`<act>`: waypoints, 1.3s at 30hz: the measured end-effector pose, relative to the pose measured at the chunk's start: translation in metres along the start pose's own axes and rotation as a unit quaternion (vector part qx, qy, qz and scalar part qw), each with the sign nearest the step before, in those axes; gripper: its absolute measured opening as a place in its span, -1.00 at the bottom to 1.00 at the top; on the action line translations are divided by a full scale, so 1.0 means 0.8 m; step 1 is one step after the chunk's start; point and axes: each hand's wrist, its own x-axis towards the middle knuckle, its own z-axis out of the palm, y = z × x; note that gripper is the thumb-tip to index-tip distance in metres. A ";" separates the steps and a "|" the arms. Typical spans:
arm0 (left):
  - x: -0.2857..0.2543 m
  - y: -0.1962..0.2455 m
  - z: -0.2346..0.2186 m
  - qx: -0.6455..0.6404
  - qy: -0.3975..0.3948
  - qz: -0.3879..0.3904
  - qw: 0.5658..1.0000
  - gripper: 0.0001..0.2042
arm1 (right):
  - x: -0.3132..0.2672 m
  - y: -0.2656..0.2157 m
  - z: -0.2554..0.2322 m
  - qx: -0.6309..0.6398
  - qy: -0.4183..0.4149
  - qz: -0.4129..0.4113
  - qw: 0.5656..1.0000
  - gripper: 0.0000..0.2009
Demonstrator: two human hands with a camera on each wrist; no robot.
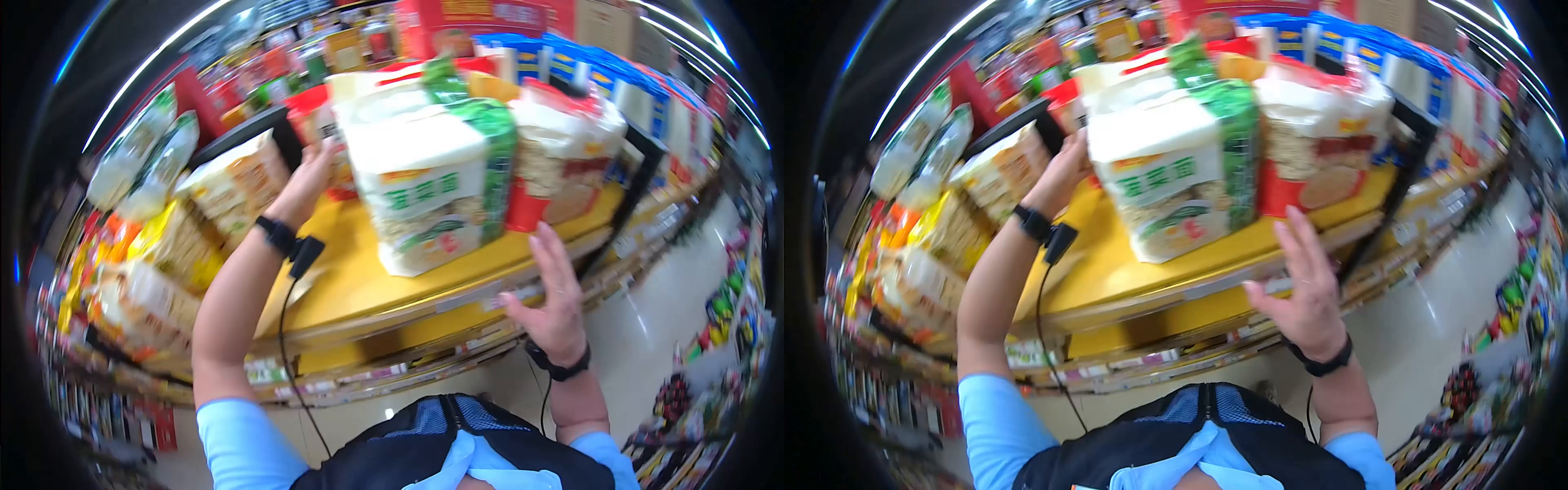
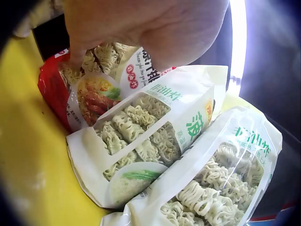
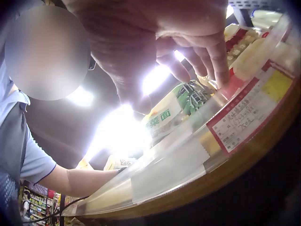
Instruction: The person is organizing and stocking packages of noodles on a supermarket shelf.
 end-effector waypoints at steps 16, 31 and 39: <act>-0.060 -0.015 -0.241 0.169 0.439 0.115 0.875 -0.19 | -0.069 0.036 0.014 0.190 0.097 -0.013 0.977 -0.60; -0.092 -0.031 -0.225 0.049 0.144 -0.013 0.988 -0.05 | 0.000 -0.072 0.059 0.275 -0.064 -0.128 0.951 -0.53; -0.101 -0.043 -0.203 0.086 0.165 0.146 0.971 0.13 | -0.006 -0.091 0.082 0.286 -0.104 -0.120 0.945 -0.49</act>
